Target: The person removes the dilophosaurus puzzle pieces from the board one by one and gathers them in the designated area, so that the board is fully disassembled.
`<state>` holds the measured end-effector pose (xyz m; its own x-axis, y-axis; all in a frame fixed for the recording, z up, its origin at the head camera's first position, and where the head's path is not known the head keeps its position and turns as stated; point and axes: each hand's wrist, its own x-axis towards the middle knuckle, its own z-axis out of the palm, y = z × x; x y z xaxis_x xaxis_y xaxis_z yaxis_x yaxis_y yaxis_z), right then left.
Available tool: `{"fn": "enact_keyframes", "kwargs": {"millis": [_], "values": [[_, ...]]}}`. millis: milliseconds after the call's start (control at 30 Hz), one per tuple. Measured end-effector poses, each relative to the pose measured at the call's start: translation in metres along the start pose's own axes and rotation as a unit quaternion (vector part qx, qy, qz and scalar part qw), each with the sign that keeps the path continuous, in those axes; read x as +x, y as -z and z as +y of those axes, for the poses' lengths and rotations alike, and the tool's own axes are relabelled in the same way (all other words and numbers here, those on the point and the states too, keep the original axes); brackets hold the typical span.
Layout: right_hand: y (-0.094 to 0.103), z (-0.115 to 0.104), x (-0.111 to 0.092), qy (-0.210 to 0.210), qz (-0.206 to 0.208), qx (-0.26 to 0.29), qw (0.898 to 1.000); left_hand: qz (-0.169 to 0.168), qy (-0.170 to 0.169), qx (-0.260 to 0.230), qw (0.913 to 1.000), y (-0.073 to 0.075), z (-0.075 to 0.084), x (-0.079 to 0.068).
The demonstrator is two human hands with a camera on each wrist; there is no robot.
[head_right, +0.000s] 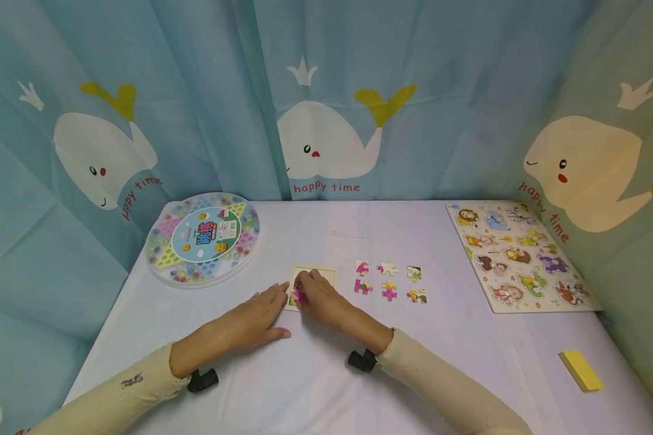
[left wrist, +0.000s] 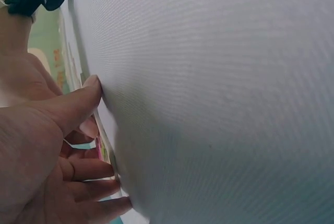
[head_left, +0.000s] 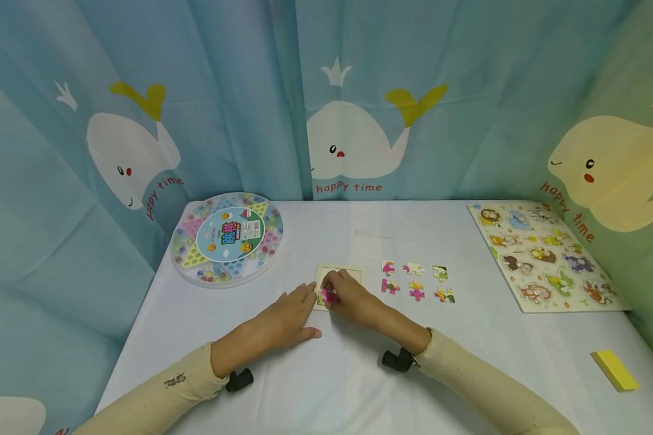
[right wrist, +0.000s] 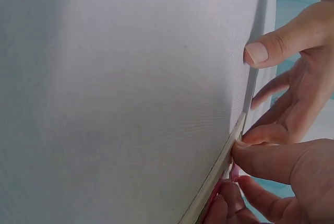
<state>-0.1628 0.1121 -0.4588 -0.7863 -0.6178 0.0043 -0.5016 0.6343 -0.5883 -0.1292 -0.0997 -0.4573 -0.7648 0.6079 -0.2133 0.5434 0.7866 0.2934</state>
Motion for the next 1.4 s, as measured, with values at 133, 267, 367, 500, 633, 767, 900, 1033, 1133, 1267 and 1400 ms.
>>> {"fn": "enact_keyframes", "kwargs": {"millis": [133, 267, 367, 500, 633, 767, 900, 1033, 1133, 1267, 1400], "values": [[-0.001, 0.0, 0.0, 0.006, 0.003, -0.001, 1.0, -0.002, 0.001, -0.001, 1.0, -0.001, 0.0, 0.001], [-0.002, -0.001, -0.001, 0.0, 0.009, 0.002, 1.0, 0.0, 0.0, 0.003, 1.0, -0.001, -0.001, 0.001], [-0.003, -0.002, -0.002, 0.002, 0.025, -0.003, 1.0, 0.002, -0.002, 0.005, 1.0, -0.001, -0.001, 0.002], [-0.001, -0.003, -0.003, -0.002, 0.047, -0.001, 0.999, 0.003, -0.002, 0.0, 1.0, -0.001, -0.001, 0.001], [0.004, -0.005, -0.004, -0.023, 0.048, 0.027, 0.998, 0.004, 0.001, 0.0, 1.0, -0.001, -0.001, 0.002], [0.011, -0.003, -0.006, -0.069, 0.045, 0.078, 0.994, 0.009, 0.0, 0.003, 1.0, -0.002, -0.001, 0.003], [0.023, 0.003, -0.015, -0.093, 0.057, 0.117, 0.987, 0.009, -0.001, 0.003, 1.0, 0.0, -0.001, 0.002], [0.039, 0.015, -0.027, -0.09, 0.071, 0.119, 0.986, 0.001, 0.004, -0.007, 1.0, 0.0, -0.002, 0.001], [0.051, 0.028, -0.039, -0.087, 0.074, 0.102, 0.988, 0.003, 0.005, -0.017, 0.9998, 0.001, -0.001, -0.001], [0.068, 0.046, -0.056, -0.092, 0.064, 0.079, 0.991, 0.013, -0.004, -0.023, 0.9996, 0.002, 0.0, -0.001], [0.082, 0.06, -0.071, -0.108, 0.048, 0.063, 0.991, 0.011, -0.006, -0.029, 0.9995, 0.001, 0.001, -0.001]]}}
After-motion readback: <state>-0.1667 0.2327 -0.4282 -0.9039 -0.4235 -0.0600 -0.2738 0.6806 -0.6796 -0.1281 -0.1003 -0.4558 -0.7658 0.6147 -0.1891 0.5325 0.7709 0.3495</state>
